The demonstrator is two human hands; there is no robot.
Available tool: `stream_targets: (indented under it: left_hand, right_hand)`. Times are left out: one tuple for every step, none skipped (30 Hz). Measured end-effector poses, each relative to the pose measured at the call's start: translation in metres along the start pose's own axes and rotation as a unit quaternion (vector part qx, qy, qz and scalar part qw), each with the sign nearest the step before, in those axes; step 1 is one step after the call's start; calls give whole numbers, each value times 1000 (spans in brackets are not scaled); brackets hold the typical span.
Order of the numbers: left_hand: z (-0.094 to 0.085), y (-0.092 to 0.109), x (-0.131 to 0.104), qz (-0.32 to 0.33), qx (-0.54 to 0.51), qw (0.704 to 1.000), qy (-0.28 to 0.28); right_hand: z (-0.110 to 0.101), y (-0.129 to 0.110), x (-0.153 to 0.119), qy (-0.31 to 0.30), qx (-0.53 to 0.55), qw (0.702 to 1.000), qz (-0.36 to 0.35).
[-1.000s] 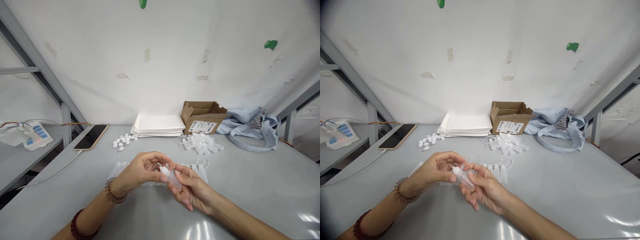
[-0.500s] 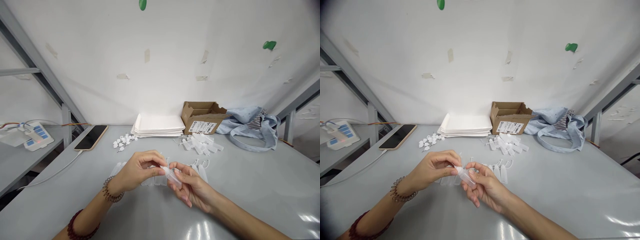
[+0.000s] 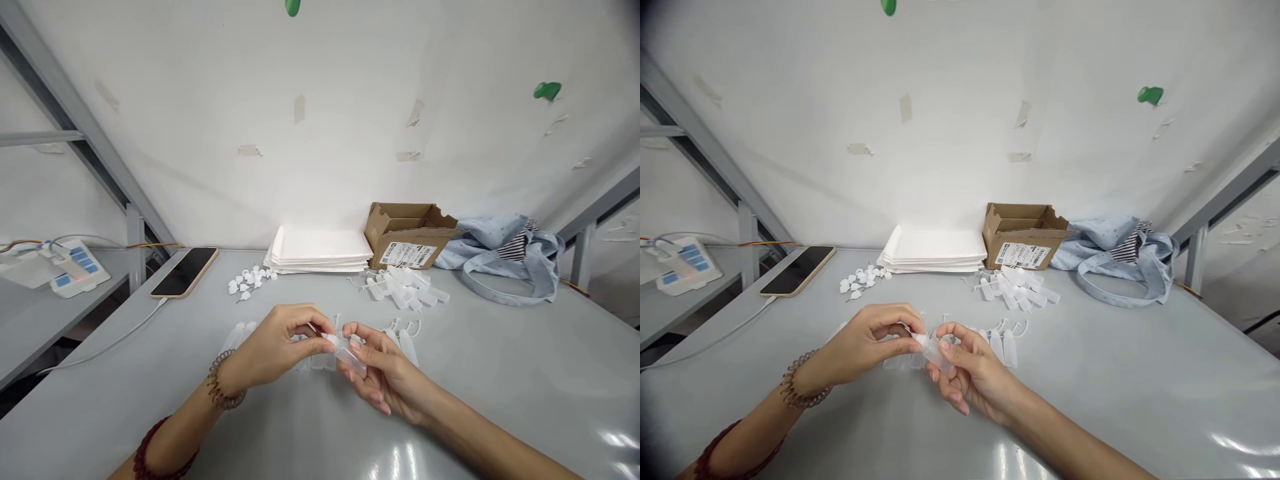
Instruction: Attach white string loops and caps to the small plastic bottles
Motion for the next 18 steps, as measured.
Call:
stream_targets:
  left_hand:
    - [0, 2, -1, 15, -8, 1000, -13]
    - [0, 3, -1, 24, -16, 999, -23]
    - [-1, 4, -1, 26, -23, 999, -25]
    - [-1, 4, -1, 23, -26, 999, -17]
    - [-3, 3, 0, 11, -23, 1000, 1]
    - [-4, 1, 0, -9, -14, 1000, 21]
    - [-4, -1, 1, -36, -1, 999, 37]
    - [-3, -5, 1, -63, 14, 997, 43]
    - [-1, -8, 2, -89, 27, 995, 38]
    - [1, -10, 2, -110, 35, 993, 25]
    - [3, -11, 2, -123, 36, 992, 8]
    - [5, -12, 2, -129, 31, 991, -7]
    - [7, -11, 1, -130, 25, 991, -18]
    - [7, -9, 1, -125, 18, 992, -26]
    - [8, -7, 0, -118, 14, 992, -32]
    - [8, -5, 0, -111, 12, 993, -36]
    - [8, -3, 0, -104, 13, 994, -37]
    - [8, -2, 0, -99, 14, 994, -34]
  right_hand:
    - [0, 0, 0, -3, 6, 1000, 7]
    - [1, 0, 0, -7, 7, 1000, 9]
    - [2, -1, 0, -12, 1, 1000, 7]
    - [2, -2, 0, -16, -12, 1000, -1]
    - [3, -3, 0, -20, -33, 999, -16]
    - [4, -4, 0, -23, -62, 997, -35]
    - [5, -6, 0, -23, -96, 994, -55]
    - [5, -7, 0, -19, -131, 988, -74]
    - [5, -8, -1, -13, -165, 982, -92]
    - [6, -8, -1, -5, -194, 975, -104]
    - [6, -8, -2, 3, -216, 970, -110]
    - [6, -8, -2, 9, -227, 968, -109]
    - [6, -7, -2, 12, -227, 968, -103]
    - [6, -6, -2, 15, -216, 972, -89]
    - [5, -5, -2, 17, -197, 978, -70]
    - [5, -4, -2, 18, -175, 983, -51]
    - [5, -3, -2, 19, -157, 987, -34]
    - [4, -2, -2, 19, -150, 988, -23]
Point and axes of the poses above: each hand's wrist, its own x-axis towards the middle knuckle, its own z-axis out of the palm, y = z × x, the point moved 5 cm from there along x, towards the middle knuckle, and after that the axes turned 12 degrees about -z, right-handed, at the moved point
